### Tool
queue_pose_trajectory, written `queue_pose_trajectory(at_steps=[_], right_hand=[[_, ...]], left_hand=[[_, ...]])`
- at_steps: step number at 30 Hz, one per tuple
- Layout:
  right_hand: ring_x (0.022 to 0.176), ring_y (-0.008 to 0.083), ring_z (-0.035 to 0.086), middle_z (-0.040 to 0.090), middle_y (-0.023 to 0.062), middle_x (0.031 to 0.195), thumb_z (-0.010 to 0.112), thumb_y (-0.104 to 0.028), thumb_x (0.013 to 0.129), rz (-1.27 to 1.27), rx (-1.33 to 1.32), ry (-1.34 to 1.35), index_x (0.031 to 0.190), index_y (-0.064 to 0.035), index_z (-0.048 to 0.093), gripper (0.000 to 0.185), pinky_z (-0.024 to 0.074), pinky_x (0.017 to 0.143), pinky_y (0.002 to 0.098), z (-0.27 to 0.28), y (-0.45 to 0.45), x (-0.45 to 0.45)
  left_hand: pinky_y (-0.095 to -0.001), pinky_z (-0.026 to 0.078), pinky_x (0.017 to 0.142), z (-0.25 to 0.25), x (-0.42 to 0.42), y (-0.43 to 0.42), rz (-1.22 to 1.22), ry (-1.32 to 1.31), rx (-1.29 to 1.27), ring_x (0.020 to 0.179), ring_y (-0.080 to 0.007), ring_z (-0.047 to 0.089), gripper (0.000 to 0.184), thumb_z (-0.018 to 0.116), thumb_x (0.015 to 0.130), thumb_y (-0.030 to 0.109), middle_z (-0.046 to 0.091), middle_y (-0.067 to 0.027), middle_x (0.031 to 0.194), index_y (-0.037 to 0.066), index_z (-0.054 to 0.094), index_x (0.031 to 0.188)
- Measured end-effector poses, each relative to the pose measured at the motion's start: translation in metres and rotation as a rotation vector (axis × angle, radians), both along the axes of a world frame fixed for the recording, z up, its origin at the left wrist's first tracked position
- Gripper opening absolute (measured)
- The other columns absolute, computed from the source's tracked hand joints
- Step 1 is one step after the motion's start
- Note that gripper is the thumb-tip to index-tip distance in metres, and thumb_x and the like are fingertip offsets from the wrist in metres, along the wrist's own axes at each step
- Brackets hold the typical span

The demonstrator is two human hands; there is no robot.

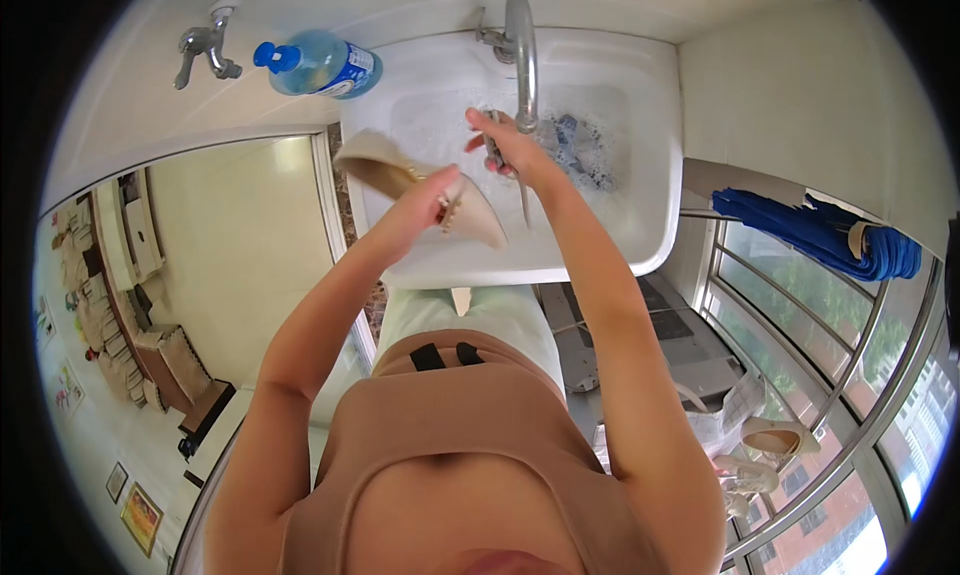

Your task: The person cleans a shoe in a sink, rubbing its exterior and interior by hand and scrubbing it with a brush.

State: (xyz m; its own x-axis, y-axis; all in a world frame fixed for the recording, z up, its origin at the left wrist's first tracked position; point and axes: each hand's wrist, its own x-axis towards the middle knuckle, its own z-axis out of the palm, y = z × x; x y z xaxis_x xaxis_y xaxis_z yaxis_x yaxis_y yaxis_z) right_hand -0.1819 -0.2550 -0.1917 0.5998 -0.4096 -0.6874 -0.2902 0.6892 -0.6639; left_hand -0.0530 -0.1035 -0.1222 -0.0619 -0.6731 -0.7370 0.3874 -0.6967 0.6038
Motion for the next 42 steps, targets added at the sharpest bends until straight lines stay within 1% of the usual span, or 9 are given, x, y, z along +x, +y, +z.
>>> queue_pose_trajectory(at_steps=[5,8,14,18,21,25,28,31,42], right_hand=[[0.051,0.0079,0.045,0.057,0.0012,0.08,0.076,-0.048,0.079,0.063,0.157,-0.184,0.113,-0.0064,0.056,0.058,0.0313,0.042,0.0214,0.0,0.007,0.0],[0.044,0.0046,0.042,0.054,-0.0015,0.067,0.077,-0.042,0.078,0.061,0.171,-0.201,0.097,-0.0074,0.057,0.044,0.0269,0.037,0.0202,0.0,0.005,-0.004],[0.049,0.0078,0.044,0.054,0.0007,0.075,0.073,-0.047,0.081,0.038,0.062,-0.093,0.097,-0.0083,0.058,0.045,0.0284,0.04,0.0206,0.012,0.008,-0.011],[0.051,0.0097,0.046,0.054,0.0062,0.079,0.055,-0.054,0.09,0.009,0.168,-0.063,0.113,-0.0027,0.048,0.056,0.0311,0.041,0.0228,0.009,0.004,-0.02],[0.052,0.0125,0.048,0.052,0.0087,0.077,0.042,-0.055,0.094,-0.077,-0.093,0.286,0.125,-0.0018,0.038,0.062,0.0334,0.04,0.0262,-0.006,-0.001,-0.028],[0.051,0.0169,0.05,0.052,0.0057,0.079,0.053,-0.034,0.096,-0.13,-0.396,0.049,0.114,-0.0069,0.051,0.033,0.0404,0.045,0.0317,-0.009,0.019,-0.042],[0.061,0.0235,0.056,0.056,0.0119,0.081,0.063,-0.024,0.091,-0.106,-1.309,0.049,0.109,-0.005,0.056,0.027,0.0486,0.058,0.036,-0.012,0.04,-0.031],[0.088,0.0349,0.059,0.055,0.0224,0.096,0.062,-0.015,0.087,-0.131,-0.742,0.29,0.124,-0.0014,0.061,0.039,0.0499,0.079,0.0393,0.002,0.016,-0.02],[0.086,0.0389,0.06,0.056,0.0234,0.099,0.061,-0.014,0.085,-0.07,-0.876,0.295,0.126,-0.0044,0.062,0.042,0.0506,0.081,0.0422,0.001,0.038,-0.013]], left_hand=[[-0.0276,0.042,0.084,0.026,-0.019,-0.018,-0.205,-0.127,-0.077,0.09,-0.0123,0.056,0.054,0.049,0.095,0.053,0.064,-0.0037,0.099,0.003,0.064,0.108],[-0.0285,0.044,0.082,0.005,-0.011,-0.013,-0.32,-0.18,-0.035,0.091,-0.0122,0.057,0.053,0.051,0.094,0.052,0.064,-0.0049,0.101,0.003,0.064,0.109],[-0.0323,0.05,0.081,0.008,-0.019,-0.021,0.288,-0.001,0.028,0.096,-0.016,0.06,0.04,0.048,0.094,0.028,0.062,-0.006,0.107,0.008,0.052,0.128],[-0.0333,0.053,0.073,0.005,-0.019,-0.029,0.276,0.09,-0.039,0.086,-0.0164,0.061,0.04,0.046,0.087,0.014,0.059,-0.006,0.102,0.009,0.05,0.127],[-0.0345,0.053,0.074,0.002,-0.012,-0.022,0.27,0.111,0.001,0.085,-0.0173,0.061,0.041,0.046,0.086,0.012,0.06,-0.0063,0.1,0.008,0.051,0.127],[-0.0347,0.053,0.074,-0.007,-0.009,-0.019,0.294,0.085,0.053,0.084,-0.0172,0.061,0.041,0.047,0.086,0.014,0.061,-0.007,0.099,0.008,0.051,0.126],[-0.0344,0.053,0.074,-0.011,-0.014,-0.021,0.299,0.114,0.052,0.083,-0.0176,0.062,0.041,0.047,0.086,0.016,0.061,-0.0079,0.099,0.008,0.051,0.126],[-0.0341,0.053,0.074,-0.004,-0.022,-0.023,0.266,0.082,0.075,0.082,-0.0188,0.062,0.041,0.046,0.085,0.016,0.062,-0.0089,0.098,0.007,0.052,0.124],[-0.035,0.05,0.072,-0.012,-0.026,-0.022,0.342,0.057,0.063,0.079,-0.019,0.06,0.034,0.047,0.085,0.017,0.061,-0.0092,0.093,0.004,0.055,0.115]])
